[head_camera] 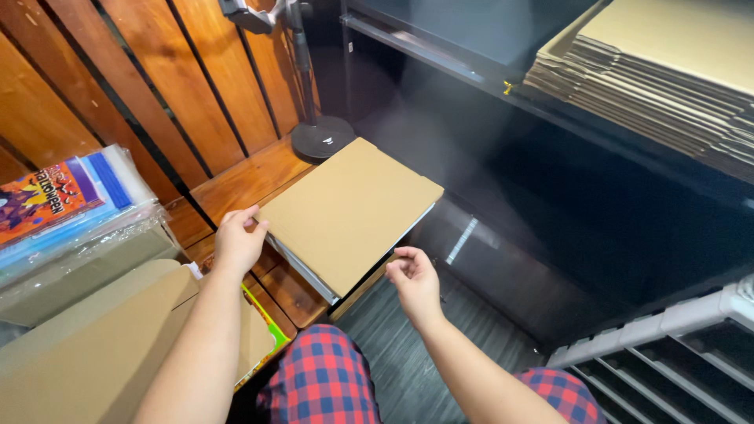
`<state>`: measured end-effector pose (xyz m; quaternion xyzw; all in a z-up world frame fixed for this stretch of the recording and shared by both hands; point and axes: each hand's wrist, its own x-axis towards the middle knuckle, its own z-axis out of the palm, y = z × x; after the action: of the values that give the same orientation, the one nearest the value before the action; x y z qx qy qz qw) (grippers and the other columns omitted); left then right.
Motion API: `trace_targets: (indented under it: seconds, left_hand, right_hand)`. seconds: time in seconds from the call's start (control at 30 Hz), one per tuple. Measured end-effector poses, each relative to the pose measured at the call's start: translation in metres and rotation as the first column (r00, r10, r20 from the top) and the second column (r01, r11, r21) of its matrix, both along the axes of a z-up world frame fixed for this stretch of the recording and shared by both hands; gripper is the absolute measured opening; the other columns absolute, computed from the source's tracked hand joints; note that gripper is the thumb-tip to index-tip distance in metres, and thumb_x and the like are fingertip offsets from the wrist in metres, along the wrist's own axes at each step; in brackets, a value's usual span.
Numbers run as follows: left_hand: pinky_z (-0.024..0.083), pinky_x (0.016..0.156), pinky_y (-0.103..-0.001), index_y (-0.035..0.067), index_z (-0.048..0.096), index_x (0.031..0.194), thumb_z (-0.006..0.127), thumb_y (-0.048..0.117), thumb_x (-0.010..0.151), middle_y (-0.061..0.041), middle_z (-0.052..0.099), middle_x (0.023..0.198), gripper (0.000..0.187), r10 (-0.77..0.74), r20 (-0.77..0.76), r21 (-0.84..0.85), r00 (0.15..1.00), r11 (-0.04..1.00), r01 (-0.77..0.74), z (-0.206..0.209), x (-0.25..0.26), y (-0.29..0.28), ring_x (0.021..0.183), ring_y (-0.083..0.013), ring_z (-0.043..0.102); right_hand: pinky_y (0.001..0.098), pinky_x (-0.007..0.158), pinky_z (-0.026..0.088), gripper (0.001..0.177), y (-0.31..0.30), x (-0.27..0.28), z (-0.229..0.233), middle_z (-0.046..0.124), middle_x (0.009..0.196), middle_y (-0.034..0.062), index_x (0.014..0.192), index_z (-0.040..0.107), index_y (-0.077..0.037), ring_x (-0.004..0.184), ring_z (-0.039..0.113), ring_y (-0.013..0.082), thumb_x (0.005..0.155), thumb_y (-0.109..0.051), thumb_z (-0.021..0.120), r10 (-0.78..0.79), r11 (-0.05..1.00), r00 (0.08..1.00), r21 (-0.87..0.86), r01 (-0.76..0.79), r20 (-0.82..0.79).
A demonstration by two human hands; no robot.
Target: The person picks up individual flat cardboard sheets from a pile on the floor and places them one by one onto a shelf. The person repeats this action continuously, transferring the entire stack from the floor to the shelf.
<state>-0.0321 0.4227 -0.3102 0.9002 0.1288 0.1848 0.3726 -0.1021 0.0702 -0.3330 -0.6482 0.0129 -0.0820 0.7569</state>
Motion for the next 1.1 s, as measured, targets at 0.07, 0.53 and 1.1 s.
trace_targets:
  seconds: [0.07,0.53,1.1]
  left_hand:
    - [0.053,0.104,-0.041,0.012,0.07,0.137,0.073,0.019,0.094,-0.015,0.064,0.135,0.044,0.006,-0.009,-0.013,1.0,1.0,-0.006,-0.009,0.006,0.005,0.119,-0.0268,0.068]
    - [0.05,0.106,-0.039,0.014,0.067,0.142,0.061,0.014,0.1,-0.012,0.057,0.139,0.042,-0.008,-0.058,-0.031,0.998,0.999,0.006,-0.023,0.012,0.012,0.122,-0.0264,0.065]
    - [0.04,0.112,-0.035,0.016,0.061,0.146,0.05,0.018,0.101,-0.005,0.052,0.138,0.047,-0.019,-0.169,-0.097,0.985,0.995,0.002,0.012,-0.005,-0.005,0.121,-0.0201,0.055]
  right_hand:
    - [0.0212,0.067,0.056,0.03,0.013,-0.006,-0.006,0.072,0.085,0.0094,0.119,0.061,0.0,0.075,0.069,0.0133,0.091,0.006,0.07,0.042,0.997,0.998,0.071,-0.039,-0.052]
    - [0.0261,0.069,0.064,0.018,0.052,-0.038,-0.005,0.079,0.088,0.0162,0.11,0.059,-0.002,0.076,0.078,0.0198,0.096,-0.003,0.071,0.218,0.957,0.948,0.239,-0.162,-0.233]
    - [0.0307,0.059,0.054,0.021,0.059,-0.051,0.015,0.071,0.072,0.0134,0.09,0.059,-0.005,0.067,0.073,0.0243,0.094,-0.016,0.076,0.239,0.946,0.938,0.277,-0.168,-0.25]
